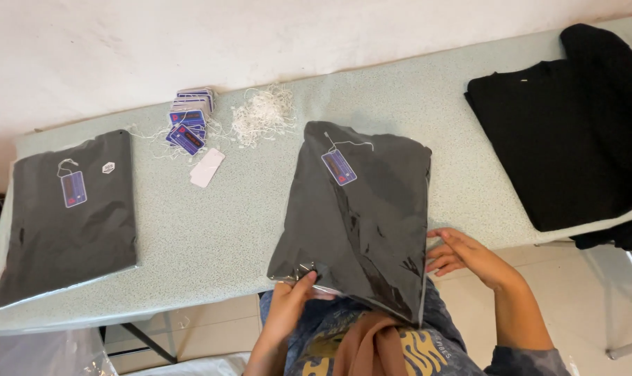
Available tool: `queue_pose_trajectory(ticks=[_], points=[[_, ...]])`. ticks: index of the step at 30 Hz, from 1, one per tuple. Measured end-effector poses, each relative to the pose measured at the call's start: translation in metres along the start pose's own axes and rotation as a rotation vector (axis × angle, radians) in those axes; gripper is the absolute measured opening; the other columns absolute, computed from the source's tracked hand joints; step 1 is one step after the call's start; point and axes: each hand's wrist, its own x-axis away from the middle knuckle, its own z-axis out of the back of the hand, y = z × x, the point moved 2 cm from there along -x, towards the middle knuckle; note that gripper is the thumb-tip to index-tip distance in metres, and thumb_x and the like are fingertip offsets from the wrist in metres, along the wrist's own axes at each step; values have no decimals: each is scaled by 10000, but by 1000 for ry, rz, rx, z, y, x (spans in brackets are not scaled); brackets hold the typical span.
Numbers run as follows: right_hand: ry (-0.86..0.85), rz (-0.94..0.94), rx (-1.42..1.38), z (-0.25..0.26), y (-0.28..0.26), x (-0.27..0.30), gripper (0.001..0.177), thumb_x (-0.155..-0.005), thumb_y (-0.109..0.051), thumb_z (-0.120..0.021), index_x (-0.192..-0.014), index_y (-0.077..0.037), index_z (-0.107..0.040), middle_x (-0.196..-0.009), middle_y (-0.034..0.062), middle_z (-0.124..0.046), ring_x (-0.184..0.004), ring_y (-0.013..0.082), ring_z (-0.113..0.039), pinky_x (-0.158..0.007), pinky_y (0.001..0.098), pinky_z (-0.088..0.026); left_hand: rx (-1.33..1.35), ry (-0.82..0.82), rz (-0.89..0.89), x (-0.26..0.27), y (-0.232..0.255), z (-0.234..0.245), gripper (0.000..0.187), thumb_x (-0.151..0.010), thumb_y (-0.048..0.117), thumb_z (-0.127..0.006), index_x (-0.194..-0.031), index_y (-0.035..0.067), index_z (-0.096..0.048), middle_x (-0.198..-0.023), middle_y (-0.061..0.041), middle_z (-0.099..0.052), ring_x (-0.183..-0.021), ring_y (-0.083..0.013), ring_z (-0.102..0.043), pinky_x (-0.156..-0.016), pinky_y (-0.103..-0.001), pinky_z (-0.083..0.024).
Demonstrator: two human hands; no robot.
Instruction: Folding black t-shirts and placing them into clear plastic packaging bags while attaching tags.
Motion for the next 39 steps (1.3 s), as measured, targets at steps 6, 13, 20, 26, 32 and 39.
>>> queue_pose_trajectory(ticks=[6,13,20,26,32,39], points=[[-91,115,-594,-65,-25,-27,785,-917,-504,-321,-1589,-104,-383,-1601,137,-452,-1422,347,-442,-1170,509,-343,-36,-131,180,59,30,-21,360,-973,130,-597,-985,-209,-717,-947,-341,-786,-862,-384,-794,-897,-394,-646],[-117,336,-495,-95,-88,-29,590,-964,-180,-469,-1554,-166,-455,-1420,62,-563,-1178,237,-547,-989,359,-426,-261,8,-50,97,2,78,370,-861,226,-799,-1189,60,-755,-1177,-53,-788,-1118,-188,-716,-994,-340,-557],[-361,332,-331,-230,-172,-29,569,-886,-191,-618,-1451,-195,-549,-1230,42,-674,-1052,222,-644,-826,346,-500,630,549,-510,136,2,166,514,-722,91,-727,-1190,-113,-667,-1222,-274,-716,-1166,-424,-673,-1033,-556,-499],[-757,615,-406,-385,-266,-98,515,-951,-100,-640,-1448,-177,-527,-1300,96,-658,-1129,249,-663,-949,400,-532,506,480,-1035,132,148,224,203,-934,94,-655,-1117,5,-662,-1091,-117,-691,-1030,-222,-659,-1011,-362,-514],[-868,861,-492,-513,-310,-190,546,-1033,-113,-638,-1542,-192,-458,-1417,153,-628,-1272,316,-648,-1072,514,-538,257,581,-901,85,193,359,269,-997,142,-666,-762,12,-682,-679,-103,-640,-586,-233,-699,-642,-440,-647],[-500,524,265,-593,-191,-323,985,-907,-156,-770,-1661,-167,-136,-1348,281,-537,-1063,373,-701,-775,474,-683,-104,956,-447,24,176,469,774,-1003,174,-694,-1495,-163,-200,-1107,-240,-610,-792,-380,-746,-667,-447,-680]])
